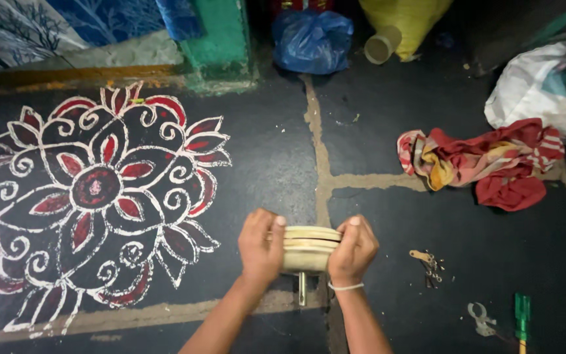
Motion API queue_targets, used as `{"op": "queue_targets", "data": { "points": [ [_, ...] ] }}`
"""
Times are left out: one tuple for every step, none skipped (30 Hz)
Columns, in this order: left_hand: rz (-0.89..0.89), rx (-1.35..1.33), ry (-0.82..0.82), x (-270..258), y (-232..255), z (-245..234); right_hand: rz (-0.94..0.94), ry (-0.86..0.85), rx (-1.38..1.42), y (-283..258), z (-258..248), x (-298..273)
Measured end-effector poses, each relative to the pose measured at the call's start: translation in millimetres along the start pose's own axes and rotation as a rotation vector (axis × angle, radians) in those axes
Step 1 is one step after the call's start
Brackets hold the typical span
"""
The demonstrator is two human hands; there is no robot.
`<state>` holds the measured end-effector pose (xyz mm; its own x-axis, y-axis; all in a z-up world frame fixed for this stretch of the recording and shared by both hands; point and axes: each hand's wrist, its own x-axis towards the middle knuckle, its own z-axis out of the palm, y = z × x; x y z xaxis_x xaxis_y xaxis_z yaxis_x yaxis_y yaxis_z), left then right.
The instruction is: The person is assembling a circular mechanical component, likely a fan motor housing, on a dark tiled floor. They repeatedly align and press two halves of the housing together, rotate the central shaft, and adjust the fit by hand.
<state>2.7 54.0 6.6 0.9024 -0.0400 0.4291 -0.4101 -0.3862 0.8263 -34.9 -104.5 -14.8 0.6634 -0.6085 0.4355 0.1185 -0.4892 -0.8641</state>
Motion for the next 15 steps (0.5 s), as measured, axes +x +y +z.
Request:
{"op": "queue_targets", "data": {
  "points": [
    [0.036,0.046,-0.011,2.1,5.4,1.1,-0.11,-0.032,-0.071,-10.0,0.4,4.0],
    [0.072,0.093,-0.023,5.8,9.1,0.7,-0.085,-0.061,-0.023,-18.0,-0.1,7.6],
    [0.059,0.098,-0.025,7.8,12.1,-1.1,-0.056,-0.097,0.022,-23.8,-1.9,9.2],
    [0.045,0.103,-0.028,9.7,14.3,-3.5,-0.027,-0.133,0.067,-27.1,-2.9,10.2],
    [0.035,0.108,-0.036,12.4,15.1,-7.2,-0.015,-0.126,0.101,-28.5,-2.9,10.0],
    [0.03,0.113,-0.043,15.1,15.5,-11.2,-0.003,-0.119,0.135,-28.1,-3.5,9.4],
    [0.023,0.112,-0.049,16.9,16.3,-13.0,0.006,-0.114,0.164,-25.8,-5.8,9.3],
    [0.016,0.111,-0.054,18.2,17.7,-14.2,0.045,-0.089,0.151,-22.9,-4.8,8.4],
    [0.043,0.11,-0.066,19.5,19.7,-15.7,0.086,-0.062,0.141,-20.2,-1.1,7.4],
    [0.07,0.11,-0.078,20.2,22.5,-16.9,0.126,-0.035,0.13,-18.0,1.0,6.4],
    [0.098,0.11,-0.091,20.9,25.5,-18.1,0.101,-0.044,0.116,-16.8,2.6,5.1],
    [0.134,0.134,-0.122,22.0,28.7,-18.6,0.075,-0.053,0.101,-16.6,4.5,4.1],
    [0.169,0.159,-0.15,23.4,31.9,-18.0,0.049,-0.066,0.087,-17.2,6.2,4.0],
    [0.203,0.183,-0.178,25.0,34.8,-17.5,-0.001,-0.087,0.047,-19.1,8.1,3.8],
    [0.203,0.212,-0.167,26.4,37.2,-17.8,-0.05,-0.108,0.01,-22.0,10.4,3.3]
  ]
}}
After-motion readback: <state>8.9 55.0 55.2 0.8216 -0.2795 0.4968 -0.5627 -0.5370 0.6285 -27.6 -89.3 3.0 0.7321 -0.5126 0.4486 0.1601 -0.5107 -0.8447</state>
